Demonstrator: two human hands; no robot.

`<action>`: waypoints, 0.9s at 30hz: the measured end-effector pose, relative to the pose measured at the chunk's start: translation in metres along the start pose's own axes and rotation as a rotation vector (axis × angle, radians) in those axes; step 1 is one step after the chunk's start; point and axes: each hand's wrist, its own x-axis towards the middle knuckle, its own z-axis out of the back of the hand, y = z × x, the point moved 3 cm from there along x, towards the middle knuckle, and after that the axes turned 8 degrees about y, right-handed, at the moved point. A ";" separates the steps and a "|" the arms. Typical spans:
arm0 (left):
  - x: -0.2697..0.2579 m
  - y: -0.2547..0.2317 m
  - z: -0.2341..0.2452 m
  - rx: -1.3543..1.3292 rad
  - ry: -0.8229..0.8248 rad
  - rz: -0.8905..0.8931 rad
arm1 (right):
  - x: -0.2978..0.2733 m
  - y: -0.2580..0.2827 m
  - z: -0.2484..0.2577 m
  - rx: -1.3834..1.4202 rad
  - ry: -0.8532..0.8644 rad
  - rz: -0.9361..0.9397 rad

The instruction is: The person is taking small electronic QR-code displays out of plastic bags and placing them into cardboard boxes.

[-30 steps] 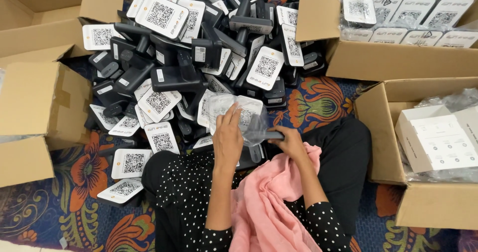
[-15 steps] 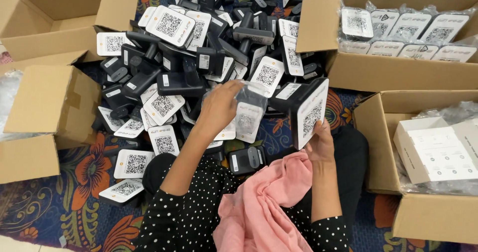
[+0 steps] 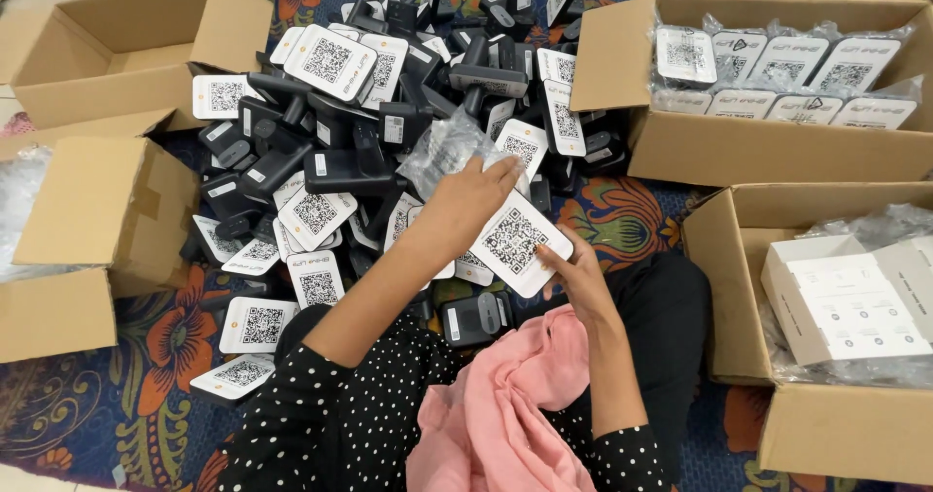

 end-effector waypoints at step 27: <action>-0.025 -0.042 -0.040 0.071 0.069 -0.055 | 0.003 0.010 -0.018 0.137 -0.111 0.132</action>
